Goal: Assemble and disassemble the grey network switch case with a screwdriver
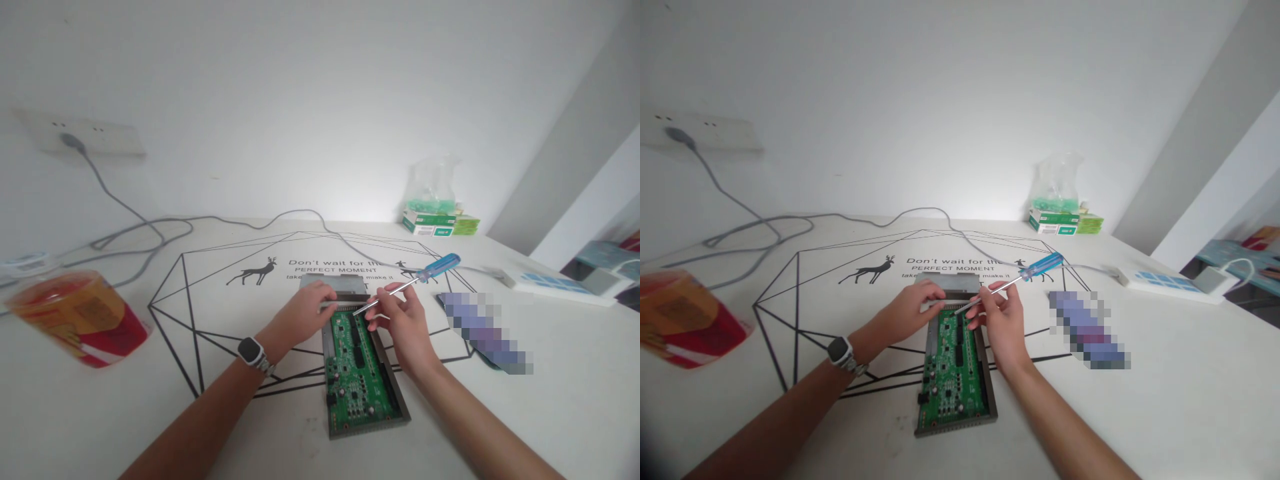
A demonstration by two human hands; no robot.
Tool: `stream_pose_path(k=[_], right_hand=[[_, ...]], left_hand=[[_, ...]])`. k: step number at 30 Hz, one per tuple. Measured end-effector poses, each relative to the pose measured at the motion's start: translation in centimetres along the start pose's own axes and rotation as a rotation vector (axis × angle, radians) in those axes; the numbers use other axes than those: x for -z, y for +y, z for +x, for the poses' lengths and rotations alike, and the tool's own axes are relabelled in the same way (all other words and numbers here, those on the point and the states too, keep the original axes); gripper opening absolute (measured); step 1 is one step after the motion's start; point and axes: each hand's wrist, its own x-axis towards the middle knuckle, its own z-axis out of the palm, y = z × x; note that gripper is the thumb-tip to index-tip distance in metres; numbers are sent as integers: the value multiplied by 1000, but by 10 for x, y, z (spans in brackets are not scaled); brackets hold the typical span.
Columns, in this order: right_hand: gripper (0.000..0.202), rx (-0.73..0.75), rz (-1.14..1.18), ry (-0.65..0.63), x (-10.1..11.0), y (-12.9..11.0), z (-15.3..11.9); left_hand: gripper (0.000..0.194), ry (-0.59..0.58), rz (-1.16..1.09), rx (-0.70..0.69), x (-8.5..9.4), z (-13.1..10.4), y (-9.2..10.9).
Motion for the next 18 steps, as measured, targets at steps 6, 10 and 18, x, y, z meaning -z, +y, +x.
stream_pose_path(k=[6, 10, 18], right_hand=[[36, 222, -231, -78, -1, 2, 2], [32, 336, -409, -118, -5, -2, 11], [21, 477, -558, -220, -30, -15, 36]], left_hand=[[13, -40, 58, 9, -26, 11, 20], [17, -71, 144, 23, -17, 10, 23], [13, 3, -47, 5, -3, -5, 9]])
